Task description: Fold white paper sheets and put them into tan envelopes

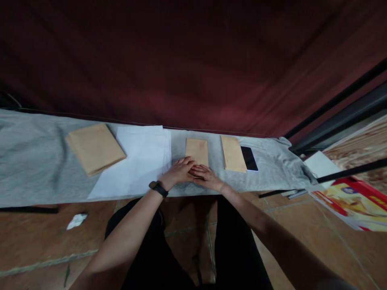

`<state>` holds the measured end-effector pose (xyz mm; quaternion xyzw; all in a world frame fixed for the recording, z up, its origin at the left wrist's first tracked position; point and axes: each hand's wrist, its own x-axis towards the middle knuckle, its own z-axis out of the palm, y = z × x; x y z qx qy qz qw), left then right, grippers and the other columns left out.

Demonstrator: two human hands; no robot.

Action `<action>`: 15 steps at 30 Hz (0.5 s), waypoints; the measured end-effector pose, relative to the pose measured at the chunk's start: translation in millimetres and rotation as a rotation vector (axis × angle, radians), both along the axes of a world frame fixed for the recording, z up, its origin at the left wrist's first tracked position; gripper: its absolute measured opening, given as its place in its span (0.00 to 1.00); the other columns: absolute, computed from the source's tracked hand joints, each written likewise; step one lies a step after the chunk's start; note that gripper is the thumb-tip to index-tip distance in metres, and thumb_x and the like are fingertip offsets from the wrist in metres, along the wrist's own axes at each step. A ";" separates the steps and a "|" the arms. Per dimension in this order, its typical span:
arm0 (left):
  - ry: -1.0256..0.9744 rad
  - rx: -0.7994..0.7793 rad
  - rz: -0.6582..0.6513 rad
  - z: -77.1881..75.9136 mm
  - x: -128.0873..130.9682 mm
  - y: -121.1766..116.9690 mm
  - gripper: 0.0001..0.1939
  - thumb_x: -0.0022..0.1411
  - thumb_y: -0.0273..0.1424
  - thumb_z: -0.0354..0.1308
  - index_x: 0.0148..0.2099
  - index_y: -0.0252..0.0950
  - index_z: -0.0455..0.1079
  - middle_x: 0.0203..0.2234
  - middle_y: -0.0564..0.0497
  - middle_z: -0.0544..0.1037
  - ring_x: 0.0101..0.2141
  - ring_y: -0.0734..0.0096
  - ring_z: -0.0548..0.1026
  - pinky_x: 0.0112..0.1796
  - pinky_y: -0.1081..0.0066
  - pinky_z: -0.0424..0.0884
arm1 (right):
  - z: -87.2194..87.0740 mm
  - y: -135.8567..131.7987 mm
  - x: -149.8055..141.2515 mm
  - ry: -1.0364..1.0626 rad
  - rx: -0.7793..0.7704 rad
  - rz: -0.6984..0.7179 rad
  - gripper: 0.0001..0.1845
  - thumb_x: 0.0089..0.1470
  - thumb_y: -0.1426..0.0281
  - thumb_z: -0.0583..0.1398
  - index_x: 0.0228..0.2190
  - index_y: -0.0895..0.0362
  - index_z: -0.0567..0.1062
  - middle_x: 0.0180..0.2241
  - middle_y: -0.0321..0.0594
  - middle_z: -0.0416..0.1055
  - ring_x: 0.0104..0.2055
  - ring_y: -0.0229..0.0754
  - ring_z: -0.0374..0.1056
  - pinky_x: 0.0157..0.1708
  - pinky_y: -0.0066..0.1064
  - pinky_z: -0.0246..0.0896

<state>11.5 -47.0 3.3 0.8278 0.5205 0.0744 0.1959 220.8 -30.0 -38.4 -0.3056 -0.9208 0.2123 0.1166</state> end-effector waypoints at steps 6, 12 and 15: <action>0.008 0.012 -0.016 -9.5 -4.1 -0.9 0.37 0.58 0.44 0.63 0.67 0.43 0.58 0.67 0.43 0.59 0.66 0.51 0.58 0.62 0.54 0.59 | 1.9 -4.1 1.4 0.065 -0.016 0.011 0.25 0.64 0.61 0.60 0.61 0.46 0.69 0.66 0.40 0.61 0.70 0.44 0.53 0.70 0.50 0.42; -0.024 -0.001 -0.008 -3.9 -6.3 -5.6 0.36 0.59 0.40 0.63 0.67 0.39 0.59 0.68 0.41 0.59 0.68 0.53 0.54 0.64 0.55 0.57 | 9.7 -12.1 -1.0 0.045 -0.001 0.012 0.26 0.65 0.60 0.59 0.62 0.47 0.67 0.66 0.41 0.61 0.70 0.44 0.53 0.70 0.51 0.43; -0.032 0.002 -0.008 -2.7 -6.1 -6.6 0.35 0.59 0.38 0.63 0.66 0.40 0.59 0.68 0.41 0.59 0.68 0.54 0.55 0.64 0.54 0.57 | 12.9 -15.2 -1.5 0.039 0.006 0.013 0.26 0.66 0.59 0.57 0.63 0.48 0.66 0.67 0.42 0.60 0.70 0.44 0.53 0.70 0.50 0.43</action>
